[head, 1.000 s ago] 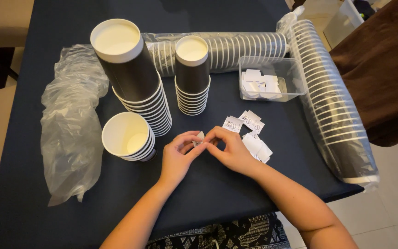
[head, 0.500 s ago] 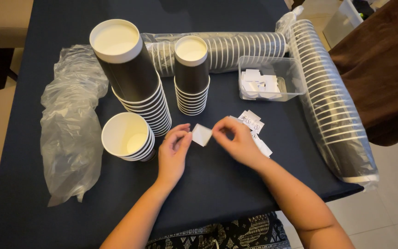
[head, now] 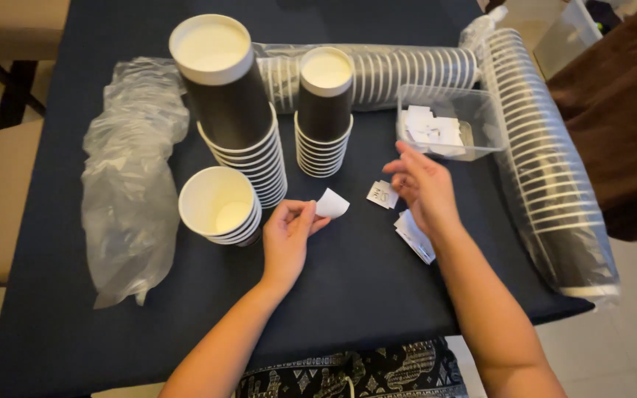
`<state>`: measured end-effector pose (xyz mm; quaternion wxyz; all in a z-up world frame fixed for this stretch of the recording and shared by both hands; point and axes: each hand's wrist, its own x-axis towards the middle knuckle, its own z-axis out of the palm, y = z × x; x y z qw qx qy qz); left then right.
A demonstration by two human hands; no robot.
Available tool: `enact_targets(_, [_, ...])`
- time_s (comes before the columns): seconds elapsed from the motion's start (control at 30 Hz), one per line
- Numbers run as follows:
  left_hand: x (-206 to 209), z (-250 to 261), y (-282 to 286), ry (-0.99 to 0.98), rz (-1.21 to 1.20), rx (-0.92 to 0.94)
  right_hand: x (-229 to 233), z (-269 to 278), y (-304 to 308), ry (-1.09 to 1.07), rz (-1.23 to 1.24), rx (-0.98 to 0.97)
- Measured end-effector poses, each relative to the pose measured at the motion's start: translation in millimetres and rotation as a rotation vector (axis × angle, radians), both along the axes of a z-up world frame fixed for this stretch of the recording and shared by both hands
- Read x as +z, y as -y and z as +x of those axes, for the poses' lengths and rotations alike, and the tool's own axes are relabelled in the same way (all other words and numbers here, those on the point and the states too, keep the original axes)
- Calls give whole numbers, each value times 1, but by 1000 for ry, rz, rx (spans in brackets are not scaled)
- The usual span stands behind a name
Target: Applying small adhesive labels to the sides of paper coffee cups.
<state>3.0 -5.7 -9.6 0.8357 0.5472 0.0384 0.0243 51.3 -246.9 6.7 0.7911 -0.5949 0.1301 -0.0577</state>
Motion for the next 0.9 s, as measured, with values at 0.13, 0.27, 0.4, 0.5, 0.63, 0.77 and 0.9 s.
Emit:
enact_targets(0.13, [3, -1, 2, 74, 42, 15, -11, -20, -33, 136, -148, 177])
enact_targets(0.27, [22, -10, 2, 330, 261, 33, -29, -29, -44, 137, -131, 493])
enact_targets(0.4, [25, -15, 1, 573, 414, -3, -9, -27, -39, -89, -40, 481])
enact_targets(0.5, [25, -13, -1, 759, 524, -28, -3, -25, -27, -101, 10, 594])
enact_targets(0.63, [32, -14, -5, 891, 650, -23, -3, -19, -18, 21, -125, 600])
enact_targets(0.77, [33, -8, -11, 901, 711, 80, 20, 4, -9, 297, -277, 318])
enact_targets(0.9, [20, -3, -9, 804, 705, 160, 88, 13, -44, 650, -574, 217])
